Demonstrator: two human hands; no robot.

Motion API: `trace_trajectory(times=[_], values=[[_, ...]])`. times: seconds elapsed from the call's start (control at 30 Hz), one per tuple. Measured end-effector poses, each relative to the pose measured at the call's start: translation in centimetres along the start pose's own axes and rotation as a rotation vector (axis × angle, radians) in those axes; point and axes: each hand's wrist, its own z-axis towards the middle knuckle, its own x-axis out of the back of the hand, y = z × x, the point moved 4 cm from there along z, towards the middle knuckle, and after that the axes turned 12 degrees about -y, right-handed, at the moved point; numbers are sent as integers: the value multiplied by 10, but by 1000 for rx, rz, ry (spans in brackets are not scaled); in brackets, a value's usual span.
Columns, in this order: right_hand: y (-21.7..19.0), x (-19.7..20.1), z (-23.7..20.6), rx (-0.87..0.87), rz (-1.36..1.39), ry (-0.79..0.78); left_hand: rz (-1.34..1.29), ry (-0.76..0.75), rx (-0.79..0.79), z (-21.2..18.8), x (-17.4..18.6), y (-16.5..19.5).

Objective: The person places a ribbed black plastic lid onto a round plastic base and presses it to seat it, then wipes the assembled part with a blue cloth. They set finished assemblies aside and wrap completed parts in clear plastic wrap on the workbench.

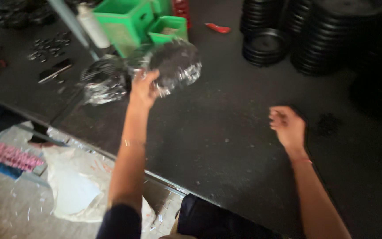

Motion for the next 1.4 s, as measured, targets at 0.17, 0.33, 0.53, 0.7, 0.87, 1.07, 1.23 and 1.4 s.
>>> trace_trajectory(times=[0.17, 0.33, 0.53, 0.7, 0.87, 1.07, 1.23, 1.4], values=[[-41, -37, -22, -7, 466, -381, -404, -178, 193, -53, -61, -110], [-67, -43, -35, -40, 781, -353, -314, -393, 262, -94, -129, -142], [-75, -23, -25, 60, 672, -167, -76, -419, 228, -96, -157, -127], [-75, -22, -25, 7, 800, -218, -314, -432, 265, -99, -152, -119], [-65, -33, -26, -34, 1076, -301, -497, -484, 303, -111, -156, -117], [-55, -41, -25, -158, 1284, -308, -401, -355, 235, -113, -150, -106], [-66, -36, -24, -95, 800, -110, 125, -105, -36, -116, -148, -75], [-105, -42, -38, 414, -37, -20, 617, -278, -295, -143, -181, -45]])
